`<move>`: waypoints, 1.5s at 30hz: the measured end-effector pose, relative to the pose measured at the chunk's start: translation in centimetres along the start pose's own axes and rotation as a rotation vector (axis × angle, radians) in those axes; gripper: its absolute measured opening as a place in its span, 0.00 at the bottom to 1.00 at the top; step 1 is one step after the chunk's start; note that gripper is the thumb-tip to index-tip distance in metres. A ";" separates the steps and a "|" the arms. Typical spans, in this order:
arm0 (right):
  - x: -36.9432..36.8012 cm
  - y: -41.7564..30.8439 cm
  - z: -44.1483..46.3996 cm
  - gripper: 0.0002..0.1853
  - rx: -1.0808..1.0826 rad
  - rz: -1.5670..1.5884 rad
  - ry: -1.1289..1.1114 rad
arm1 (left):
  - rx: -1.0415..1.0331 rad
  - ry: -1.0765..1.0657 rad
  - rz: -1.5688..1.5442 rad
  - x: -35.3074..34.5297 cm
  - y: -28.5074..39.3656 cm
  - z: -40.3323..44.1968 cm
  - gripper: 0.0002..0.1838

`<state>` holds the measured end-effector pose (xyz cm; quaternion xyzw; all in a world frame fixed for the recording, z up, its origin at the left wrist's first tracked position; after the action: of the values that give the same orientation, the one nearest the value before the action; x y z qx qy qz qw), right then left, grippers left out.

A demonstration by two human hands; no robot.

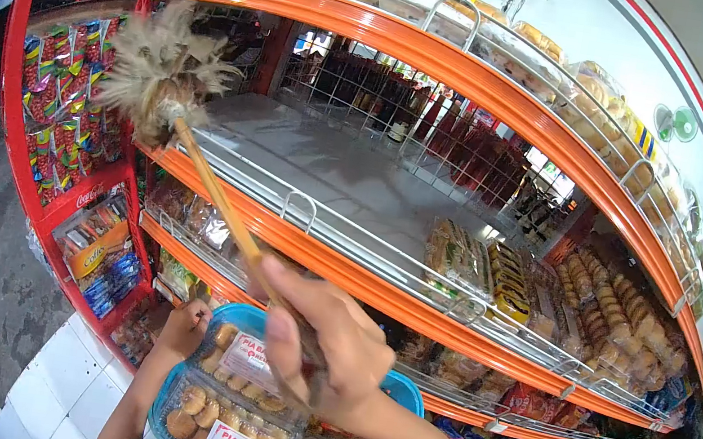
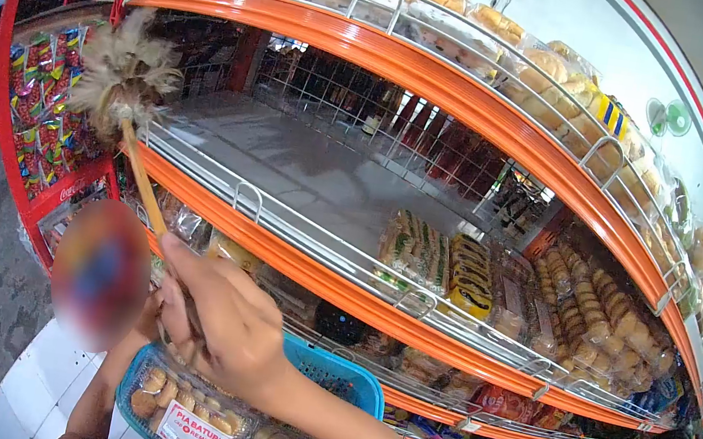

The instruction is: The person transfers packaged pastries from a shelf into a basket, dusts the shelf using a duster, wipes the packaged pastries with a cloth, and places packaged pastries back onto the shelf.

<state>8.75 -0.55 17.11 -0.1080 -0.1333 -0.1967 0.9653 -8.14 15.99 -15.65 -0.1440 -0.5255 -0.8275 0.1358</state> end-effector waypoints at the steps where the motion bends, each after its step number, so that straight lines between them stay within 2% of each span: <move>1: 0.6 -0.2 -0.2 0.15 0.014 0.034 -0.010 | -0.074 -0.024 0.085 0.2 1.7 0.0 0.03; 5: 3.1 0.0 -2.2 0.13 0.021 0.145 0.050 | -0.110 -0.002 0.107 1.3 5.6 -0.2 0.03; 8: 4.8 1.7 -5.2 0.08 -0.074 0.129 0.008 | -0.178 0.062 0.148 3.3 8.9 -0.8 0.05; 9: 5.3 2.7 -6.2 0.06 -0.187 0.163 0.078 | -0.183 0.057 0.165 3.8 10.6 -1.3 0.05; 11: 4.8 4.6 -7.4 0.10 -0.382 0.206 -0.002 | 0.076 0.029 -0.176 4.5 12.2 -2.7 0.05; 13: 3.7 5.5 -6.8 0.10 -0.486 0.327 -0.013 | 0.096 -0.035 -0.306 4.8 13.6 -4.4 0.06; 15: 1.8 5.9 -6.6 0.10 -0.544 0.347 -0.090 | 0.116 -0.051 -0.253 5.4 14.9 -5.7 0.07; 16: 0.2 6.0 -6.7 0.10 -0.566 0.330 -0.177 | -0.086 0.113 -0.111 6.9 16.8 -6.1 0.09; 17: -0.6 5.7 -6.7 0.10 -0.573 0.328 -0.158 | -0.292 0.274 0.026 8.3 18.7 -7.1 0.12; 18: -2.7 4.8 -6.6 0.05 -0.524 0.332 -0.290 | -0.363 0.285 0.210 8.5 19.5 -7.5 0.16; 19: -4.8 4.1 -6.3 0.05 -0.456 0.323 -0.425 | -0.386 0.283 0.206 8.5 20.0 -7.2 0.16; 21: -8.5 3.6 -7.0 0.09 -0.488 0.391 -0.629 | -0.422 0.271 0.378 7.5 21.1 -7.0 0.19; 23: -10.8 3.7 -6.8 0.08 -0.432 0.415 -0.598 | -0.388 0.274 0.282 7.6 19.7 -6.9 0.21; 24: -11.4 3.5 -6.4 0.08 -0.366 0.444 -0.576 | -0.295 0.265 0.304 7.8 18.9 -6.5 0.21; 26: -12.3 5.5 -6.2 0.08 -0.439 0.348 -0.608 | -0.136 0.271 0.274 8.6 17.9 -6.0 0.21; 27: -13.2 6.8 -6.5 0.08 -0.505 0.259 -0.654 | -0.133 0.269 0.281 9.1 17.7 -6.0 0.21; 28: -13.4 7.4 -5.5 0.08 -0.393 0.163 -0.533 | -0.187 0.235 0.310 9.4 17.6 -6.1 0.21; 29: -12.8 8.3 -5.9 0.09 -0.421 0.105 -0.481 | -0.235 0.206 0.338 9.4 17.6 -6.4 0.20; 31: -13.2 9.2 -6.0 0.09 -0.419 0.134 -0.437 | -0.193 0.240 0.318 9.9 16.7 -7.2 0.20; 33: -14.1 9.7 -6.8 0.08 -0.468 0.172 -0.494 | -0.108 0.337 0.170 10.6 14.9 -8.0 0.19; 35: -14.3 10.9 -7.7 0.06 -0.540 0.165 -0.499 | -0.088 0.365 0.168 10.7 14.2 -8.5 0.18; 36: -13.6 10.7 -7.2 0.06 -0.470 0.012 -0.509 | -0.075 0.340 0.128 10.4 13.8 -8.4 0.18; 39: -13.5 10.0 -6.9 0.06 -0.464 0.028 -0.513 | -0.056 0.323 0.086 9.9 12.9 -8.3 0.16; 41: -13.3 8.2 -6.0 0.06 -0.416 0.117 -0.505 | 0.056 0.343 -0.082 9.8 12.2 -8.0 0.14; 43: -13.8 7.4 -6.4 0.07 -0.495 0.190 -0.645 | 0.061 0.385 -0.118 9.9 12.2 -7.8 0.13; 45: -13.7 8.4 -7.0 0.06 -0.510 0.217 -0.607 | 0.068 0.432 -0.157 10.3 12.1 -7.8 0.12</move>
<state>1.58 10.02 5.13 -0.4104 -0.3469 -0.0798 0.8395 -13.84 3.14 -4.80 0.0826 -0.5213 -0.8289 0.1853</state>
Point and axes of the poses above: each hand's wrist, its own z-axis towards the middle knuckle, its own x-axis out of the back of the hand, y = z × x, the point moved 9 cm from there along z, towards the middle knuckle, and after that the axes turned 2 degrees about -z, right-handed, at the moved point
